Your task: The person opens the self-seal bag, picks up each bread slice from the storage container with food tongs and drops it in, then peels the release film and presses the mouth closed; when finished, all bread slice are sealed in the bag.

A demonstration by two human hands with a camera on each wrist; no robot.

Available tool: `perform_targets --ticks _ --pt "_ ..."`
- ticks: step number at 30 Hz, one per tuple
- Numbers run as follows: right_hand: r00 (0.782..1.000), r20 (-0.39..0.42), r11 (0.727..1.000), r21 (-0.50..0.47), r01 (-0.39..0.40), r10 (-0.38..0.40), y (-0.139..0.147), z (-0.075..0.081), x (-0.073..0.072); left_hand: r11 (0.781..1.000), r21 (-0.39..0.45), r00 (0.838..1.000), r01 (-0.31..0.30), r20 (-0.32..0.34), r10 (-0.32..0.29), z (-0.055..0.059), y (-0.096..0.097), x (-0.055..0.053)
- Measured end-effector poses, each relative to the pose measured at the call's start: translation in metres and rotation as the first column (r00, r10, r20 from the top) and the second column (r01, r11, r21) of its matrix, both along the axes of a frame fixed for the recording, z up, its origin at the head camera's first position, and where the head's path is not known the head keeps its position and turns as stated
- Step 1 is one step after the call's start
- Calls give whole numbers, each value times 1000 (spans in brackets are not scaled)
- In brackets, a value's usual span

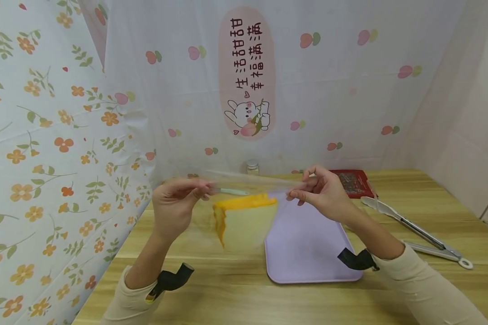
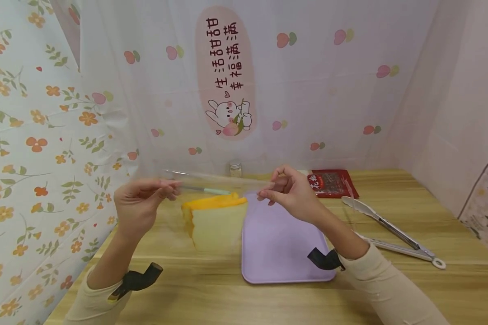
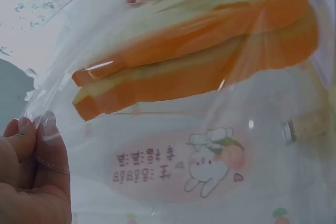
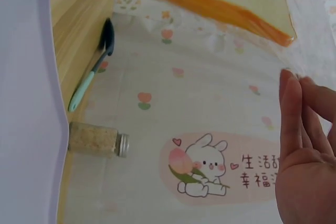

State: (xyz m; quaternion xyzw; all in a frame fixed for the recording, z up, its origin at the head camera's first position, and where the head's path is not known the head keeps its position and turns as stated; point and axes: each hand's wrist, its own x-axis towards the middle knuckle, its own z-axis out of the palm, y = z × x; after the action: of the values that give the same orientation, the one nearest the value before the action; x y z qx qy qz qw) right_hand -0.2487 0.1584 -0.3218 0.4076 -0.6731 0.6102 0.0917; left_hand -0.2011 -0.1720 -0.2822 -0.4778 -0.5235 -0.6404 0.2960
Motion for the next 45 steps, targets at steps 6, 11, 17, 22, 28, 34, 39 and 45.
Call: perform_targets --ticks 6,11,17,22,28,34,39,45 --pt "997 -63 991 -131 24 -32 -11 -5 1 998 -25 998 -58 -3 58 -12 -11 -3" --pt "989 -117 990 -115 79 -92 -23 -16 6 991 -77 993 -112 37 115 -26 -25 -2" --pt "985 -150 994 -78 73 -84 -33 -26 10 986 -131 984 -98 137 116 -48 -40 4" --pt "999 -6 999 -1 41 -41 -37 -32 18 986 -150 958 -70 266 108 -61 -50 13" --pt "986 158 995 100 32 -47 -42 -41 17 977 -185 845 -102 502 183 -71 -56 14" --pt "959 256 972 224 65 -123 -47 -59 -5 920 -373 618 -117 698 362 -80 -58 -3" --pt "947 288 959 277 62 -144 -54 -73 -27 879 -468 572 -92 698 431 -91 -62 -20" --pt "935 318 947 316 54 -159 -64 -91 -50 827 -562 514 -5 708 485 -109 -69 -42"
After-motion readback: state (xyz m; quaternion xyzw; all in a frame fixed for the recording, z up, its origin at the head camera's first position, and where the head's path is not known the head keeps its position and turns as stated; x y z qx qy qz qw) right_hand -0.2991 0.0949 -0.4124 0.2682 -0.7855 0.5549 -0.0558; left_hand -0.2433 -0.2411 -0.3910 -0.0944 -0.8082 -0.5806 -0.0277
